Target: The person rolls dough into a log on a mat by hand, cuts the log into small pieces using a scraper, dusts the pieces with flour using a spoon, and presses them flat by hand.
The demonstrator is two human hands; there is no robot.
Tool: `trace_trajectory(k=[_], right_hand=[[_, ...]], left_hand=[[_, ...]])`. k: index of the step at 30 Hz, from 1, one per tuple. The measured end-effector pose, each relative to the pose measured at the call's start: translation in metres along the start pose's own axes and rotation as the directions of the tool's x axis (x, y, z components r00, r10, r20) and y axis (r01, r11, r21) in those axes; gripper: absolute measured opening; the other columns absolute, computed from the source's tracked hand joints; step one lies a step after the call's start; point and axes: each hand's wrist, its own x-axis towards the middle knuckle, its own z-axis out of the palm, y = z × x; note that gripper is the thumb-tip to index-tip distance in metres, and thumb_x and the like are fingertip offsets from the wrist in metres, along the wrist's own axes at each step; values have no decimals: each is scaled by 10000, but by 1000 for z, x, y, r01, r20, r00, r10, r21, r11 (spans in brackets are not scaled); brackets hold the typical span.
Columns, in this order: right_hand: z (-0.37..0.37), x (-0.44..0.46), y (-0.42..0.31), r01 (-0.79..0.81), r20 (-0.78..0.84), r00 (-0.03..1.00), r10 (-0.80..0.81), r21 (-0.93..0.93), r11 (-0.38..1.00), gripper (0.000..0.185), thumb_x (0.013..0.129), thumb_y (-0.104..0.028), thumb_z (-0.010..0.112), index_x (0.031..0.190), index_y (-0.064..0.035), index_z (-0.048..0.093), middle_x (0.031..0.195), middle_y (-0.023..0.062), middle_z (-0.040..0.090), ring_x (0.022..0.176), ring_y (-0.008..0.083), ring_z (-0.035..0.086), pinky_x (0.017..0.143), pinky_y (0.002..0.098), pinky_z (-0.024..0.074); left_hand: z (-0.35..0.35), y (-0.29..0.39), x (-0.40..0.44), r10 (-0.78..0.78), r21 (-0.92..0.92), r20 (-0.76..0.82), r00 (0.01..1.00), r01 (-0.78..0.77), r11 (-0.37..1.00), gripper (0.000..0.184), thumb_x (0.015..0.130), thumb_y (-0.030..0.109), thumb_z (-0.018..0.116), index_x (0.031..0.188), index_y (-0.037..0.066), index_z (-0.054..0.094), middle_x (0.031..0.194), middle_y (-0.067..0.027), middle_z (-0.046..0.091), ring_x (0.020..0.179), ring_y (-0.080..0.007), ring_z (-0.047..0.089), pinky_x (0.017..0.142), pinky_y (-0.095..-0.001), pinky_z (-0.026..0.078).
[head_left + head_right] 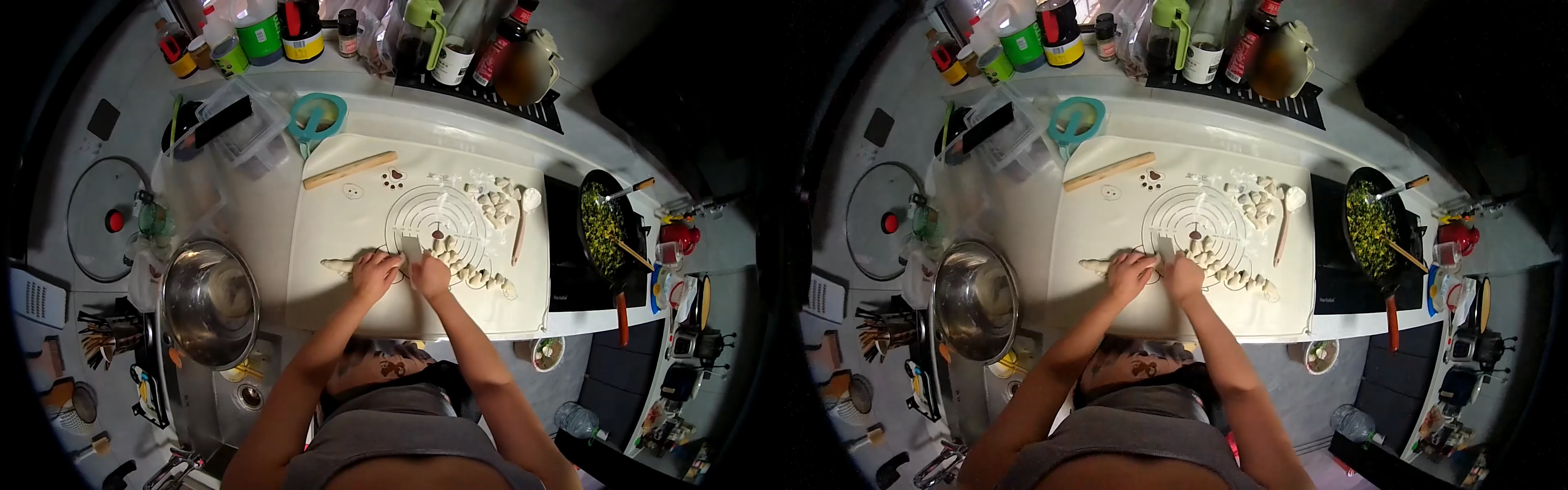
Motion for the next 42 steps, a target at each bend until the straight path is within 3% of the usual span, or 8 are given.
trace_trajectory(k=[1, 7, 10, 17, 23, 29, 35, 42], right_hand=[[1, -2, 5, 51, -103, 994, -45, 61, 997, 250, 807, -243, 613, 812, 0, 554, 633, 217, 618, 576, 392, 619, 548, 469, 500], [-21, -28, -16, 180, -112, 978, -178, 2, 984, 227, 811, -225, 602, 831, -6, 547, 589, 193, 610, 525, 371, 611, 494, 455, 489], [-7, -26, -19, 172, -33, 984, -176, -97, 980, 216, 803, -217, 608, 846, -14, 547, 591, 174, 619, 517, 351, 619, 484, 447, 491], [20, -14, -33, 74, 3, 997, -74, -85, 994, 244, 773, -223, 637, 863, -11, 556, 612, 171, 633, 564, 341, 646, 519, 438, 510], [11, -7, -6, 56, -74, 996, -52, 54, 997, 292, 817, -253, 609, 847, 30, 540, 609, 227, 605, 574, 385, 625, 539, 472, 500], [-8, -14, -26, 195, -147, 970, -192, 6, 981, 246, 829, -232, 602, 824, 4, 536, 576, 196, 600, 523, 377, 612, 492, 463, 492], [2, 1, -45, 143, 79, 988, -132, -154, 978, 240, 763, -212, 648, 876, -21, 555, 679, 159, 659, 630, 318, 670, 569, 416, 528], [21, 10, -44, 121, 72, 991, -112, -145, 982, 238, 777, -204, 626, 901, -12, 562, 690, 161, 663, 649, 321, 673, 578, 428, 528]], left_hand=[[0, -1, -2, -6, -40, -2, 1000, 6, 999, 222, 703, 168, 726, 910, 138, 650, 895, -8, 635, 846, -243, 595, 745, -395, 468], [-3, 2, -6, -31, -90, 26, 999, 33, 995, 237, 677, 105, 720, 889, 121, 614, 879, -23, 628, 849, -255, 594, 733, -403, 466], [-1, 2, -7, -18, -65, 28, 999, 20, 998, 244, 660, 71, 707, 880, 118, 611, 892, -26, 626, 869, -260, 586, 738, -401, 465], [1, -4, -10, -8, -24, 31, 999, 9, 1000, 246, 655, 45, 687, 877, 121, 613, 940, -27, 617, 932, -259, 568, 754, -407, 461], [-5, -11, -10, -60, -59, 11, 998, 60, 996, 199, 696, 140, 729, 868, 137, 631, 913, -22, 629, 884, -257, 593, 751, -400, 460], [-5, -15, 2, -95, -8, -89, 992, 95, 995, 156, 718, 204, 740, 835, 148, 654, 826, -10, 643, 830, -247, 601, 736, -392, 453], [0, -18, 4, -128, 54, -63, 990, 131, 990, 145, 720, 205, 722, 830, 140, 654, 830, -19, 634, 828, -256, 593, 730, -406, 449], [-33, -12, 5, -29, 190, -51, 998, 38, 981, 196, 734, 250, 711, 888, 148, 647, 927, -22, 616, 880, -247, 561, 760, -394, 444]])
